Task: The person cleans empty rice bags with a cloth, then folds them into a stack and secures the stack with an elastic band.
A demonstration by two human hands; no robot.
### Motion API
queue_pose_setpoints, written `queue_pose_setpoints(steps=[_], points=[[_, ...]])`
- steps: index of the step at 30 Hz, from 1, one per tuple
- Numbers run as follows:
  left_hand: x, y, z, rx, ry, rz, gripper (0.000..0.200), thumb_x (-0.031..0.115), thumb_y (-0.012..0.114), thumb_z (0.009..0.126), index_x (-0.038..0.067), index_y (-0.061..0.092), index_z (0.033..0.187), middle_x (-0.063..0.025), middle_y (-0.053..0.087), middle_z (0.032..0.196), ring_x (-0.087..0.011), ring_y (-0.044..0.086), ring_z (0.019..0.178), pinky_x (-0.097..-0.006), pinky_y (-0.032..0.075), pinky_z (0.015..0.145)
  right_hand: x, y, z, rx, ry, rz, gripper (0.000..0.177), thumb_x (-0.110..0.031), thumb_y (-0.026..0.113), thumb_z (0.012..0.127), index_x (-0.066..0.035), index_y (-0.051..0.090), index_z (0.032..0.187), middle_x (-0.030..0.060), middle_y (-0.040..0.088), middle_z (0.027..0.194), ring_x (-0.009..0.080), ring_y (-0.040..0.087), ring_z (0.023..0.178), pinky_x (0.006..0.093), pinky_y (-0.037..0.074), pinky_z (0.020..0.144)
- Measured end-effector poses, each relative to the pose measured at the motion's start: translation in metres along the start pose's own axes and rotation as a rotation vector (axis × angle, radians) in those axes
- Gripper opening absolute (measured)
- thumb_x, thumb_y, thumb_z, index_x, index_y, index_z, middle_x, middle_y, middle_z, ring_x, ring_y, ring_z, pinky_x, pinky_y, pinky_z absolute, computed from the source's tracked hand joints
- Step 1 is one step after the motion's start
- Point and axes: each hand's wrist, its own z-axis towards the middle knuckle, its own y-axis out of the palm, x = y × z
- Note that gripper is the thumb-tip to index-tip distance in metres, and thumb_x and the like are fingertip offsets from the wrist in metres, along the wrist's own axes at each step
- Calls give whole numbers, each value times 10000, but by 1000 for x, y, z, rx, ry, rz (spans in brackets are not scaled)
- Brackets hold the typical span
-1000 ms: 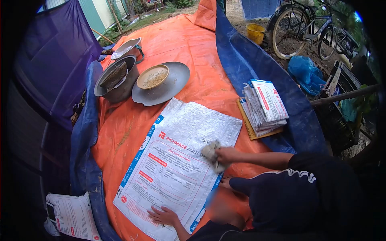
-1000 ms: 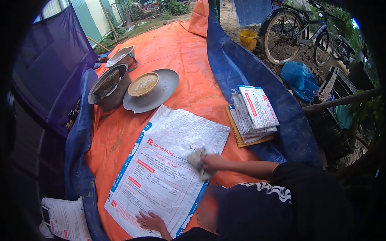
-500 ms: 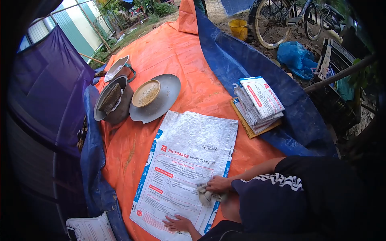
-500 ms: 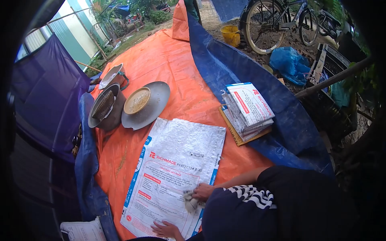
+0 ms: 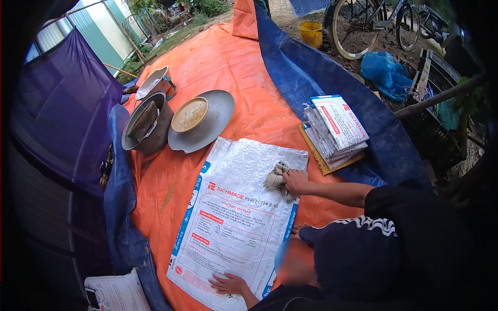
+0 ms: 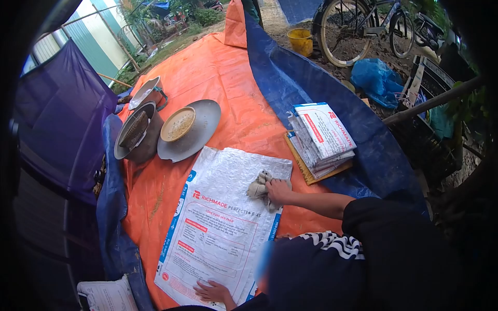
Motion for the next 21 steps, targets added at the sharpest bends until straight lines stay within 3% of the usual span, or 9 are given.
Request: queue_pose_setpoints(steps=[2, 3, 6, 7, 9, 11, 14, 17, 21], points=[[0, -1, 1, 0, -2, 4, 513, 420, 364, 1047, 154, 409, 1483, -136, 290, 1608, -385, 302, 1462, -548, 267, 1151, -32, -9, -14, -209, 112, 132, 323, -230, 552, 843, -52, 571, 1112, 205, 663, 1031, 392, 660, 953, 521, 528, 805], [0, 0, 0, -1, -1, 5, 511, 417, 367, 1046, 154, 409, 1482, -136, 290, 1608, -385, 303, 1461, -547, 267, 1151, -48, -11, -26, -257, 35, 155, 334, -230, 553, 839, -44, 565, 1116, 215, 659, 1037, 402, 664, 954, 523, 532, 789], [-2, 10, 1, 24, 1, 7, 512, 409, 378, 1042, 151, 407, 1484, -136, 293, 1604, -387, 307, 1458, -549, 272, 1147, -97, 2, -65, -530, -275, 128, 340, -249, 635, 799, -64, 579, 1079, 186, 658, 1005, 381, 671, 897, 512, 541, 741], [-3, 10, 0, 32, 8, -7, 514, 408, 382, 1040, 150, 406, 1484, -137, 293, 1604, -388, 308, 1457, -550, 274, 1146, -104, 32, -80, -348, -528, 154, 308, -296, 657, 800, -79, 583, 1005, 164, 662, 885, 373, 682, 780, 520, 543, 623], [-3, 9, 1, 51, 23, -34, 516, 405, 391, 1038, 148, 404, 1485, -138, 294, 1602, -389, 309, 1456, -553, 277, 1143, -125, 55, -103, -327, -860, 231, 248, -306, 617, 876, -101, 548, 999, 139, 612, 922, 329, 661, 880, 486, 534, 713], [-4, 10, 1, 43, 23, -65, 529, 412, 388, 1040, 151, 385, 1500, -138, 285, 1602, -392, 294, 1461, -565, 253, 1151, -144, 70, -116, -424, -1034, 221, 194, -264, 552, 919, -91, 535, 1004, 134, 595, 974, 319, 646, 928, 467, 523, 764], [-3, 6, 0, 27, 26, -69, 534, 414, 389, 1042, 151, 376, 1507, -137, 281, 1602, -393, 286, 1465, -570, 240, 1155, -141, 66, -106, -393, -1020, 239, 187, -243, 507, 936, -75, 527, 1015, 134, 593, 977, 329, 643, 906, 463, 521, 763], [-6, 7, 0, 20, 23, -58, 533, 412, 391, 1042, 150, 378, 1506, -137, 277, 1604, -393, 286, 1465, -568, 236, 1156, -119, 55, -81, -212, -855, 297, 174, -211, 523, 918, -84, 540, 1036, 130, 613, 986, 336, 649, 910, 474, 520, 741], [-4, 8, 1, 11, 18, -66, 531, 411, 392, 1045, 149, 379, 1506, -138, 268, 1608, -390, 275, 1471, -565, 231, 1159, -68, 35, -44, -111, -581, 157, 221, -241, 543, 904, -106, 545, 1078, 123, 602, 975, 330, 643, 949, 463, 520, 746]])
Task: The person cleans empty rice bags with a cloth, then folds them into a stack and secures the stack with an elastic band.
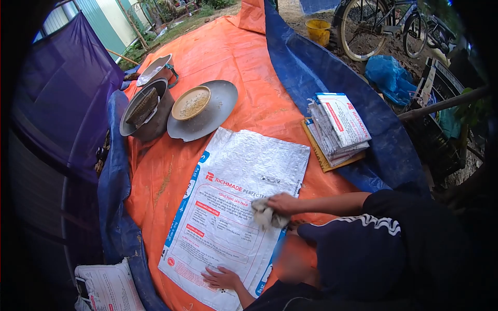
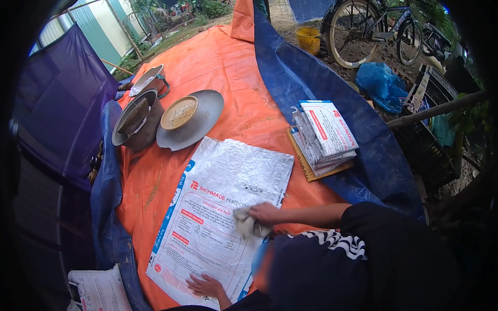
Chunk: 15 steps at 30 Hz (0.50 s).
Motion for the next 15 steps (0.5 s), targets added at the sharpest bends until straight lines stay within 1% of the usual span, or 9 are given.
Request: queue_pose_setpoints(steps=[2, 6, 8, 10, 11, 12, 13, 14, 15], points=[[0, -2, 0, -8, -3, 7, 530, 408, 393, 1045, 147, 379, 1507, -140, 266, 1609, -387, 267, 1475, -565, 230, 1160, 39, -18, 0, 3, 173, -90, 237, -243, 551, 899, -117, 550, 1099, 115, 603, 1010, 322, 634, 996, 466, 514, 775], [0, 0, 0, 2, -2, -4, 530, 403, 398, 1046, 142, 379, 1507, -144, 266, 1609, -382, 252, 1481, -565, 226, 1163, 90, -49, -8, 160, 440, -260, 257, -225, 559, 898, -110, 546, 1127, 114, 604, 1142, 314, 612, 1088, 492, 505, 825], [1, -2, 0, -14, -14, 14, 527, 402, 399, 1041, 149, 382, 1504, -140, 267, 1612, -382, 254, 1484, -557, 237, 1164, 92, -52, -6, 104, 526, -219, 296, -229, 596, 869, -87, 541, 1124, 131, 616, 1140, 319, 621, 1082, 490, 517, 829], [2, -3, 0, -18, -18, 17, 527, 400, 400, 1038, 151, 382, 1503, -141, 267, 1613, -383, 254, 1486, -556, 239, 1164, 70, -51, 3, 30, 590, -206, 313, -224, 610, 852, -78, 541, 1119, 143, 630, 1113, 330, 636, 1060, 489, 525, 826], [2, -2, 0, -14, -16, 10, 529, 398, 402, 1037, 150, 381, 1504, -143, 266, 1612, -385, 252, 1487, -560, 236, 1164, 51, -48, 5, -90, 612, -129, 335, -217, 618, 835, -66, 538, 1122, 164, 656, 1077, 350, 661, 1012, 495, 538, 812], [2, -1, 0, -10, -11, 5, 530, 397, 403, 1037, 148, 379, 1505, -146, 266, 1612, -387, 250, 1488, -563, 233, 1164, 33, -38, 6, -118, 576, 45, 310, -211, 639, 820, -60, 563, 1080, 177, 677, 1029, 366, 682, 955, 495, 550, 793], [3, 1, -1, -8, -13, 1, 531, 396, 405, 1036, 147, 379, 1504, -146, 266, 1611, -388, 251, 1487, -564, 232, 1164, -2, -40, 10, -295, 561, 89, 270, -212, 654, 809, -58, 589, 1021, 184, 685, 997, 368, 690, 921, 501, 558, 768], [2, 2, -1, -5, -13, 0, 532, 396, 406, 1035, 145, 380, 1504, -146, 266, 1611, -388, 252, 1487, -566, 231, 1164, -32, -37, 3, -363, 410, 69, 238, -204, 657, 797, -57, 603, 977, 175, 686, 950, 370, 695, 895, 499, 561, 750], [2, 2, 0, 0, -12, 0, 533, 396, 408, 1035, 143, 380, 1503, -147, 266, 1611, -388, 253, 1486, -567, 231, 1164, -54, -20, -3, -343, 263, 42, 263, -222, 670, 794, -69, 598, 994, 156, 674, 940, 360, 696, 882, 490, 560, 722]])
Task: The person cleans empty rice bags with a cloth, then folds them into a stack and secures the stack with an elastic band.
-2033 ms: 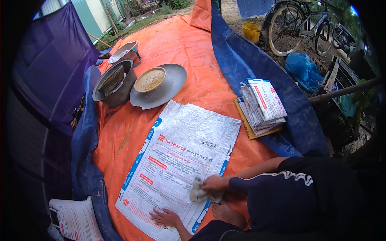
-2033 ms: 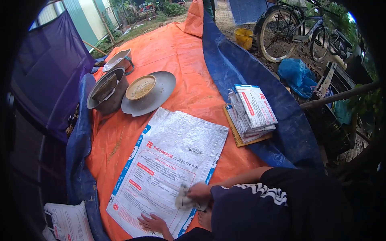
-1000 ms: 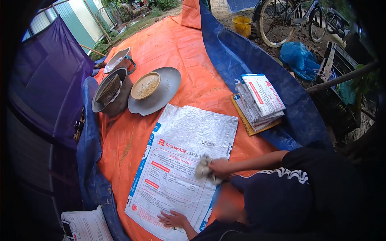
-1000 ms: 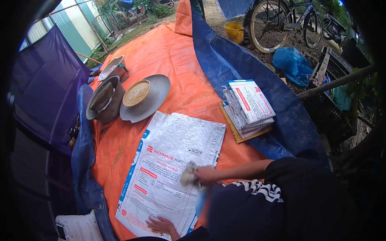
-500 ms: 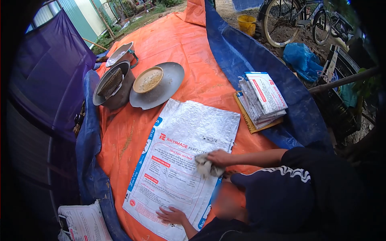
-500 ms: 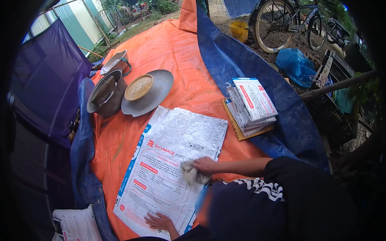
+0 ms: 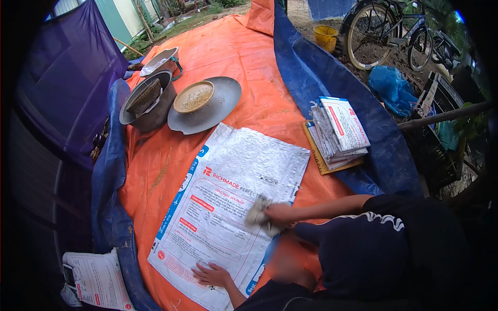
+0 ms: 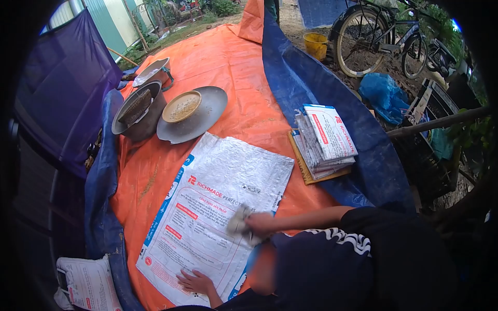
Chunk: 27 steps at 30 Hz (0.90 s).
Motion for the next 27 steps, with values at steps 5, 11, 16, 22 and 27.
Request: queue_pose_setpoints(steps=[5, 11, 16, 22, 27], points=[[-1, 0, 0, 16, 15, -10, 537, 398, 415, 1032, 140, 384, 1502, -147, 274, 1608, -389, 264, 1481, -571, 235, 1159, -47, 74, -25, -64, -699, -114, 314, -237, 635, 859, -73, 522, 1102, 129, 586, 1016, 310, 640, 974, 443, 548, 723], [-4, 4, 1, 27, 15, -18, 535, 397, 418, 1032, 143, 388, 1502, -148, 290, 1602, -387, 274, 1477, -575, 238, 1156, -13, 62, -10, 77, -546, -58, 355, -216, 634, 845, -56, 498, 1130, 135, 577, 1056, 318, 624, 1002, 457, 550, 739], [-4, 5, 2, 9, 17, 11, 546, 401, 414, 1040, 143, 362, 1519, -144, 272, 1609, -377, 259, 1482, -572, 222, 1163, 71, -4, 10, 260, -12, -83, 363, -194, 664, 812, -72, 507, 1116, 139, 591, 1055, 332, 624, 1027, 451, 547, 768], [-1, -2, 1, -6, 6, -4, 547, 404, 413, 1039, 141, 364, 1516, -137, 264, 1613, -373, 252, 1485, -568, 222, 1167, 161, -54, 26, 431, 330, -210, 414, -187, 694, 801, -57, 501, 1144, 160, 611, 1087, 335, 635, 1030, 470, 535, 813], [-2, 4, 0, 33, 24, -4, 546, 398, 419, 1034, 130, 374, 1507, -134, 255, 1617, -375, 261, 1481, -563, 221, 1170, 100, -53, 19, 313, 325, -155, 457, -235, 705, 799, -31, 495, 1150, 212, 642, 1051, 371, 662, 967, 474, 540, 830]])
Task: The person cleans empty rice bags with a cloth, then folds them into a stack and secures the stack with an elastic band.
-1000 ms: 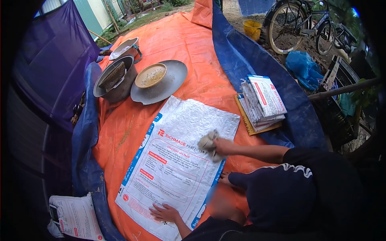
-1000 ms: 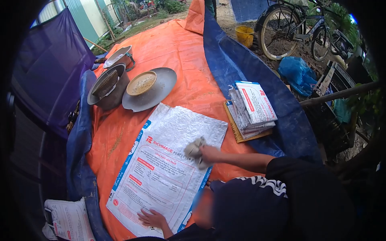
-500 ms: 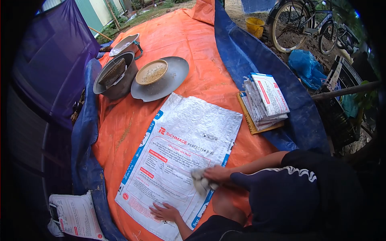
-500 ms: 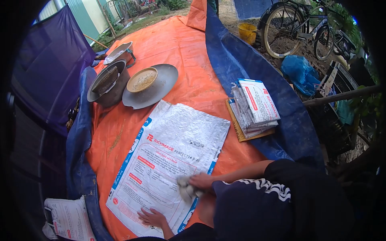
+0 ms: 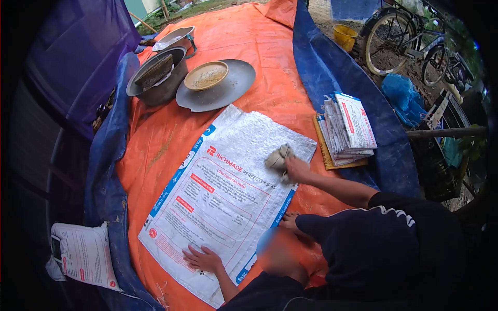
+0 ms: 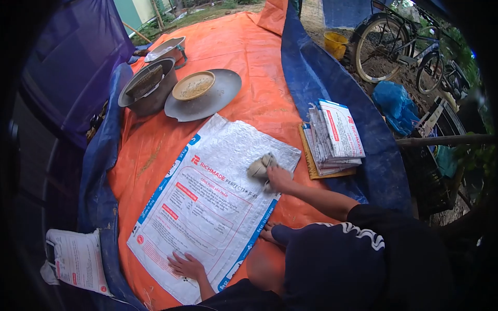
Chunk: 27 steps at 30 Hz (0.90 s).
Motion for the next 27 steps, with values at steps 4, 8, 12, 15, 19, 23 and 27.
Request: queue_pose_setpoints(steps=[4, 8, 12, 15, 19, 23, 27], points=[[-1, -1, 0, 25, 23, -27, 549, 389, 436, 1026, 125, 377, 1504, -144, 260, 1612, -380, 264, 1477, -566, 217, 1168, -94, -11, -56, -395, -209, 161, 248, -196, 622, 847, -38, 585, 1034, 195, 658, 1022, 367, 669, 981, 477, 550, 816], [5, -4, 3, 26, 9, -65, 560, 396, 461, 1015, 124, 396, 1499, -152, 284, 1604, -388, 278, 1471, -596, 223, 1154, -137, 76, -109, -48, -1062, 207, 143, -228, 596, 857, -94, 599, 908, 69, 604, 861, 265, 671, 862, 382, 557, 700], [-4, 17, 2, 105, 22, -79, 556, 422, 475, 1005, 165, 420, 1495, -137, 314, 1596, -395, 295, 1463, -603, 243, 1143, -145, 91, -96, -235, -956, 138, 180, -248, 635, 799, -116, 584, 910, 79, 595, 872, 275, 647, 862, 446, 519, 748], [-4, 2, 1, 82, 32, -90, 544, 424, 464, 1007, 171, 422, 1486, -141, 314, 1592, -408, 302, 1454, -596, 251, 1139, -116, 80, -48, 10, -780, 117, 268, -233, 652, 793, -138, 549, 1022, 86, 570, 912, 288, 638, 861, 446, 502, 707], [1, 7, 2, 106, 63, -107, 553, 424, 498, 987, 165, 435, 1472, -148, 336, 1576, -415, 311, 1443, -604, 248, 1135, -65, 39, 7, 123, -343, 78, 241, -208, 585, 844, -97, 568, 1058, 141, 633, 981, 351, 656, 890, 514, 505, 748], [4, 7, 7, 214, 38, -279, 579, 378, 611, 904, 162, 482, 1425, -166, 405, 1524, -402, 321, 1432, -634, 203, 1140, 27, 64, 68, 396, -151, 45, 285, -235, 526, 889, -38, 586, 1085, 223, 663, 956, 415, 650, 854, 554, 498, 726], [-1, 3, 9, 152, -22, -417, 587, 315, 629, 856, 137, 495, 1399, -189, 411, 1497, -395, 251, 1470, -634, 128, 1179, 133, 120, 140, 248, -318, -106, 368, -321, 521, 904, -92, 630, 1171, 213, 665, 1068, 416, 647, 878, 536, 508, 706]])
